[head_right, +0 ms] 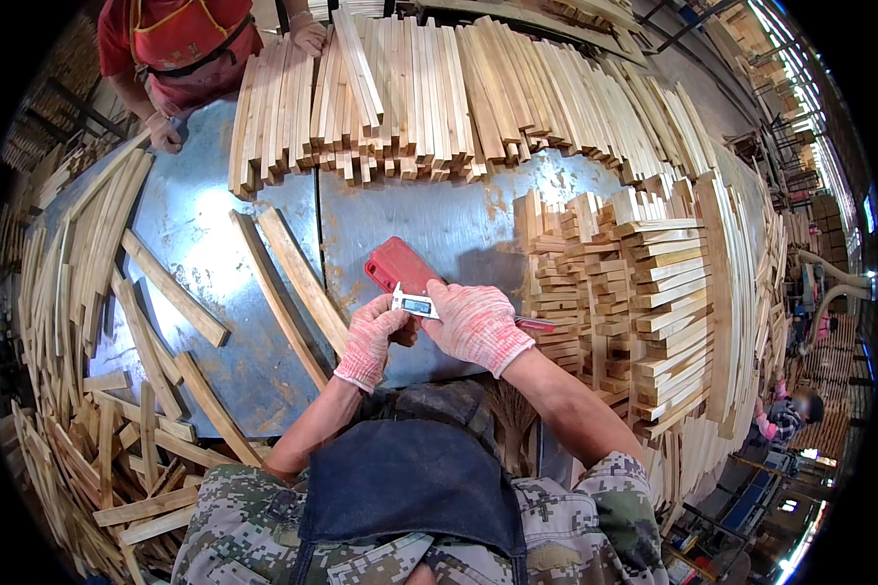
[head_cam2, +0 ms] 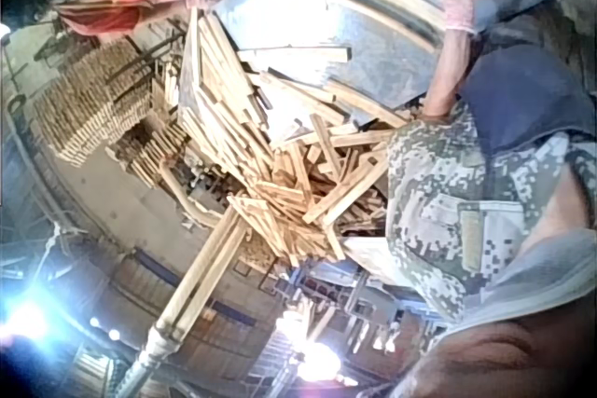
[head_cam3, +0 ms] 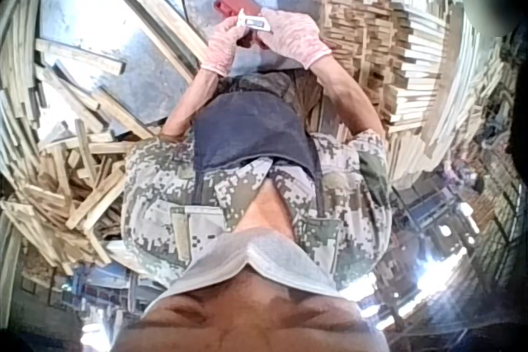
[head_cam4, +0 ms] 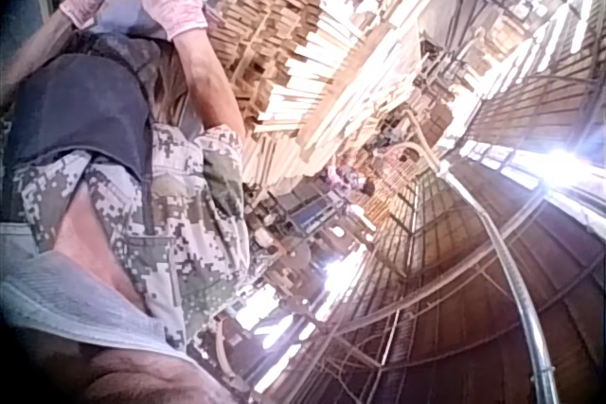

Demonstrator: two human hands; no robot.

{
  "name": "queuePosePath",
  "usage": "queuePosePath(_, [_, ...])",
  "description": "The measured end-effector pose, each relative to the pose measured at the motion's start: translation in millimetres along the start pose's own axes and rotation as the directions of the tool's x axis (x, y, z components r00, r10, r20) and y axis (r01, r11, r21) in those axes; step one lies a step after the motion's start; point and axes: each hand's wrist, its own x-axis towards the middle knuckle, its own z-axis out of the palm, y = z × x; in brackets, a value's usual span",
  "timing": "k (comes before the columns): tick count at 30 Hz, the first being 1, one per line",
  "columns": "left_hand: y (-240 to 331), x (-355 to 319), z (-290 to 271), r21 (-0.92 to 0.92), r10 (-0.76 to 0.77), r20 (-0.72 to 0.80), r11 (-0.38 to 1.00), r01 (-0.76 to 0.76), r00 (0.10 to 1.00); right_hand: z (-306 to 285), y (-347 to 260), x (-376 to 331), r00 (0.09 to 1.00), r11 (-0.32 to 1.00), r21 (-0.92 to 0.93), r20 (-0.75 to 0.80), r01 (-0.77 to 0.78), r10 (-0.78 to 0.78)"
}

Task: The person picks up wooden planks from a pile, stacks them on a metal table, and places them onto a conveyor belt. They then use a digital caliper to measure the dimensions of the planks.

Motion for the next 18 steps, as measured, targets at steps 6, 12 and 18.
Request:
queuePosePath(6, [-1.8,-0.1,-0.6,0.007,0.009,-0.005,1.000,-0.008,1.000,-4.1,-3.9,-1.7,1.000,1.000,-0.014,-0.003,0.007,-0.007])
queuePosePath(12, [-1.0,-1.2,-0.4,-0.022,0.009,-0.024,1.000,-0.010,1.000,0.7,-2.6,-2.1,0.998,0.999,-0.020,-0.054,0.033,-0.034])
queuePosePath(18, [-0.8,0.0,-1.1,0.002,0.020,0.003,1.000,-0.020,1.000,0.3,-1.1,1.1,1.000,1.000,-0.011,-0.002,0.014,-0.014])
